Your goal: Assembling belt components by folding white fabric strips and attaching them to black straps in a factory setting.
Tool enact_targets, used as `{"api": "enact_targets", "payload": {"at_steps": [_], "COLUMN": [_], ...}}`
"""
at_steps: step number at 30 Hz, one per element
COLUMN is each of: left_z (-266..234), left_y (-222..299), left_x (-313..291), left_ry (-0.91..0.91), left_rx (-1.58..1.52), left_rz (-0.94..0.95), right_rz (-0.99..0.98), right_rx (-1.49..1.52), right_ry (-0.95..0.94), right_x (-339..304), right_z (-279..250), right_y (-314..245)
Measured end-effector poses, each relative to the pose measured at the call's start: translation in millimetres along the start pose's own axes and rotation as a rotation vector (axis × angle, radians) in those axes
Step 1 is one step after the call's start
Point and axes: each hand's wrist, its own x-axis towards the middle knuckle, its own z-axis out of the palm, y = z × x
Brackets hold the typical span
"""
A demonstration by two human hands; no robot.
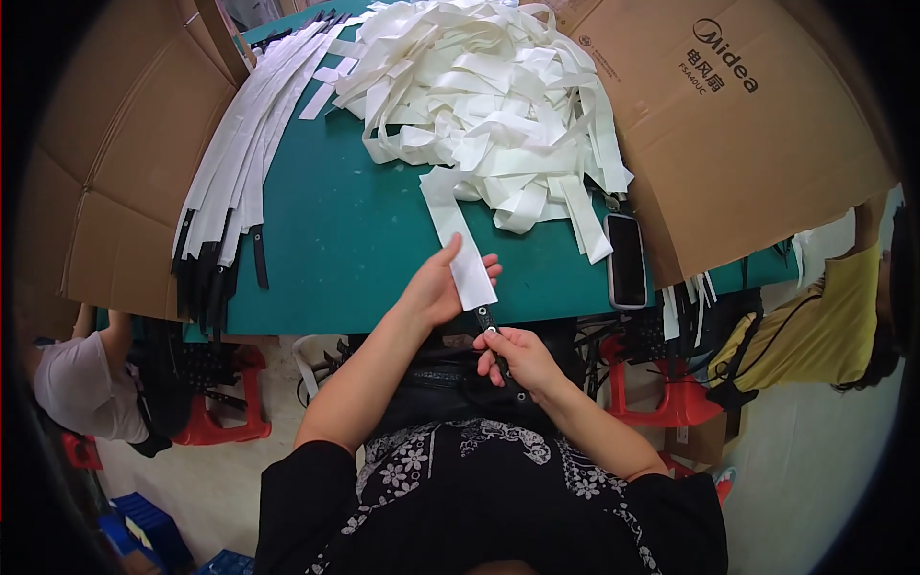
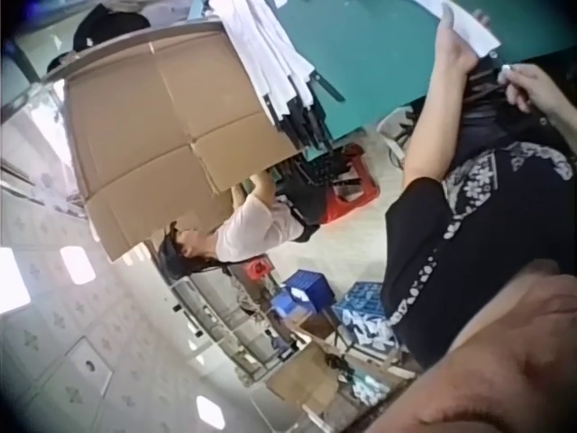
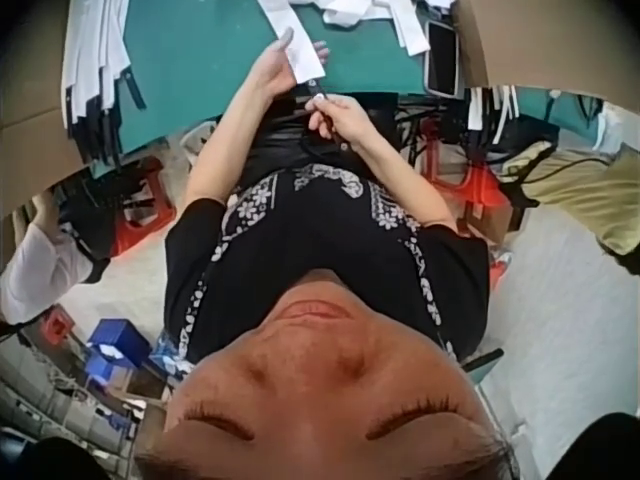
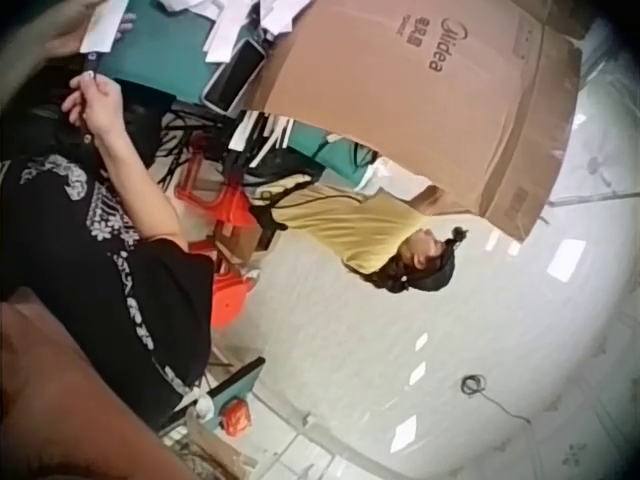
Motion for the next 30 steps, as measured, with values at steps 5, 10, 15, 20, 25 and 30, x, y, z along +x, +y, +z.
{"api": "enact_targets", "payload": {"at_steps": [5,10,15,20,25,30], "left_z": [4.7,3.7,13.2,3.4,26.3,10.8], "left_y": [-28.5,-33.9,-46.4,-25.0,-31.4,-27.6], "left_x": [4.3,-2.2,-14.6,-14.9,-37.0,-43.7], "left_ry": [0.006,0.018,-0.071,-0.014,-0.006,-0.126], "left_rx": [0.054,0.134,0.251,0.28,0.353,0.399], "left_rz": [0.064,0.137,0.167,0.248,0.186,-0.007], "right_rz": [-0.028,0.0,-0.116,-0.05,-0.154,-0.172], "right_rx": [0.034,-0.002,0.026,-0.161,-0.05,-0.005], "right_ry": [0.069,0.092,0.048,0.012,0.013,0.045], "right_x": [-4.4,-6.8,15.0,-1.2,-8.1,-10.1], "right_z": [2.9,-3.1,-6.7,-11.9,4.6,11.1], "right_y": [10.9,6.2,-3.5,4.2,-2.2,6.6]}}
